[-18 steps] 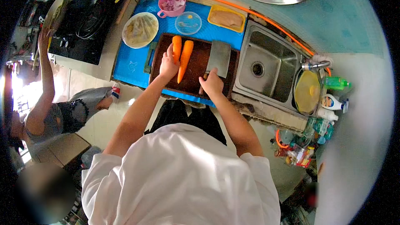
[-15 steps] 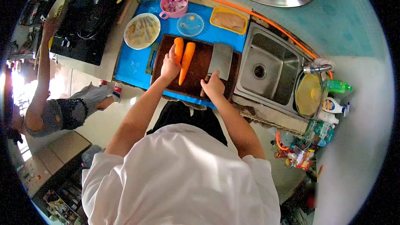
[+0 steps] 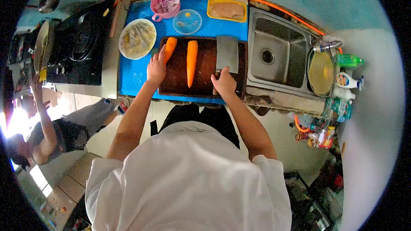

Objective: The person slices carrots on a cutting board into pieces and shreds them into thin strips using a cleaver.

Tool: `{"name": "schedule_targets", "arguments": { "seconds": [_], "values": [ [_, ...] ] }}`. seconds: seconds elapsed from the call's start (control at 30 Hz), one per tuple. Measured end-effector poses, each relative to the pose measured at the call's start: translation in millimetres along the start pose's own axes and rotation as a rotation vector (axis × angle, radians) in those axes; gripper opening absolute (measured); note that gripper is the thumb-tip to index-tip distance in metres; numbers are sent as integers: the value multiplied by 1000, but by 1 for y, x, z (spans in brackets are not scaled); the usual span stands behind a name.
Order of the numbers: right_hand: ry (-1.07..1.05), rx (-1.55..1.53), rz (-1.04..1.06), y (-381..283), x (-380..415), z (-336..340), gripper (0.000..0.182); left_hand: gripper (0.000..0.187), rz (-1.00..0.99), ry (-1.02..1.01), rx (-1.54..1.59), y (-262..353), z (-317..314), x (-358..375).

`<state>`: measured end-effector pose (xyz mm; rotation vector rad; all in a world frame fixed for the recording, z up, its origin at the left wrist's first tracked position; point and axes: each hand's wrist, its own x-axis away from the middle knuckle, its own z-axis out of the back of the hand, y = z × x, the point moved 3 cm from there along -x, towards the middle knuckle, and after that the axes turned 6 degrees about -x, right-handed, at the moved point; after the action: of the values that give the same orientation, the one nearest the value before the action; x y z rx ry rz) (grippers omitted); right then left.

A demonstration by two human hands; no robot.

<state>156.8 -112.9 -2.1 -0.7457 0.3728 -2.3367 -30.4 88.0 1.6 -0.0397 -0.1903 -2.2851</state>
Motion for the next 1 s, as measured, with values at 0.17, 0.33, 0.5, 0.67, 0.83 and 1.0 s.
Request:
{"name": "schedule_targets", "arguments": {
  "seconds": [0.17, 0.33, 0.5, 0.67, 0.83, 1.0],
  "values": [
    [79, -25, -70, 1, 5, -2, 46, 62, -90, 259, 186, 29, 19, 1],
    [347, -295, -89, 40, 4, 12, 42, 79, -82, 73, 426, 78, -2, -14],
    [298, -883, -143, 42, 45, 91, 44, 84, -54, -10, 410, 91, -19, -27],
    [622, -1019, 268, 86, 89, 130, 28, 76, -81, -255, 758, 41, -26, -19],
    [543, -869, -201, 125, 106, 129, 14, 50, 124, -469, 1323, -6, -18, 14],
    [357, -802, -242, 135, 91, 104, 20, 47, -112, -232, 759, 24, 1, 14]
  ]
}}
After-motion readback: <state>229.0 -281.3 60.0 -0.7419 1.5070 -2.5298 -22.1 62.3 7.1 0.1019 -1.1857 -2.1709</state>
